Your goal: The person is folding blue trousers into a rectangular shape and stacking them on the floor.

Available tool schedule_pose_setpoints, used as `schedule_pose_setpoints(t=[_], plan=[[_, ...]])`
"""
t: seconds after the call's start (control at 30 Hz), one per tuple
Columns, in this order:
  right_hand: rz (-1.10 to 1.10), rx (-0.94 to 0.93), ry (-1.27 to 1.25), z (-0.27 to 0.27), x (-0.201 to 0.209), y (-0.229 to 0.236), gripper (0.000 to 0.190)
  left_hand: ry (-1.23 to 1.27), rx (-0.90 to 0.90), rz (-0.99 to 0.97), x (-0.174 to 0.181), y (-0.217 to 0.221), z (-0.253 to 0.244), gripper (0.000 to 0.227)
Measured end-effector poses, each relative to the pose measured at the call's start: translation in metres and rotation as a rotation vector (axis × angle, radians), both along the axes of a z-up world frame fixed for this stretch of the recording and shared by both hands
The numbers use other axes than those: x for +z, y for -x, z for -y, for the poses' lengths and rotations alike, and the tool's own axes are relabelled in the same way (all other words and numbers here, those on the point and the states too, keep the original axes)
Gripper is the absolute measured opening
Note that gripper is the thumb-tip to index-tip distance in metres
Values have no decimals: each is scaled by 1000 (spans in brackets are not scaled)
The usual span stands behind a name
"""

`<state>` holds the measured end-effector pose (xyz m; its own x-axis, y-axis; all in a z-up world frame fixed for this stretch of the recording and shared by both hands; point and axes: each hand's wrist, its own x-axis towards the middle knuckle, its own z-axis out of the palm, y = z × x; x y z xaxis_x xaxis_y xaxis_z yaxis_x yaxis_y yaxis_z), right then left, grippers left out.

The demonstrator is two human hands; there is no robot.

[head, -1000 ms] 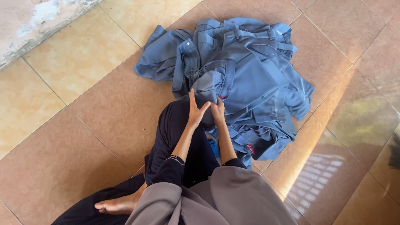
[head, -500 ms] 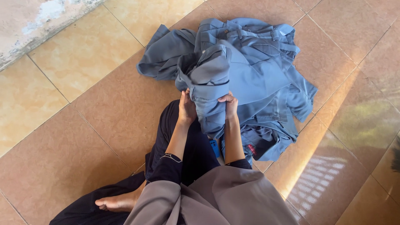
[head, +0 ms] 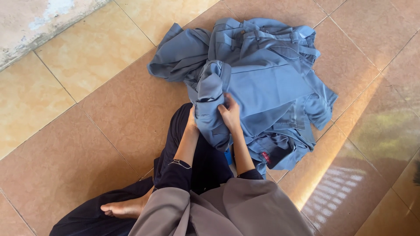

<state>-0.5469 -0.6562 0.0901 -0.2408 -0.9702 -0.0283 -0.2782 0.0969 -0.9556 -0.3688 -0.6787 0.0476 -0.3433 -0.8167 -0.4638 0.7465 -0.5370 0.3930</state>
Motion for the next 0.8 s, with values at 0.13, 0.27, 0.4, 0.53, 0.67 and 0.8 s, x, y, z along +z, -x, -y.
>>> schedule_pose_setpoints(t=[0.13,0.27,0.4,0.53,0.67,0.8], plan=[[-350,-174,45,-2,36,22,41,12,-27,31,4,-4,-1,86],[-732,-210,-211,1,-16,68,118,26,-39,68,7,-15,1,81],[-785,-72,-438,-7,-6,74,152,38,-41,103,-6,-26,4,77],[-816,75,-476,7,-23,64,132,46,-53,141,-13,-35,1,74],[-779,71,-446,27,-23,63,127,63,-59,177,-22,-44,0,72],[-733,56,-424,38,-17,81,121,71,-75,210,-56,-49,1,71]])
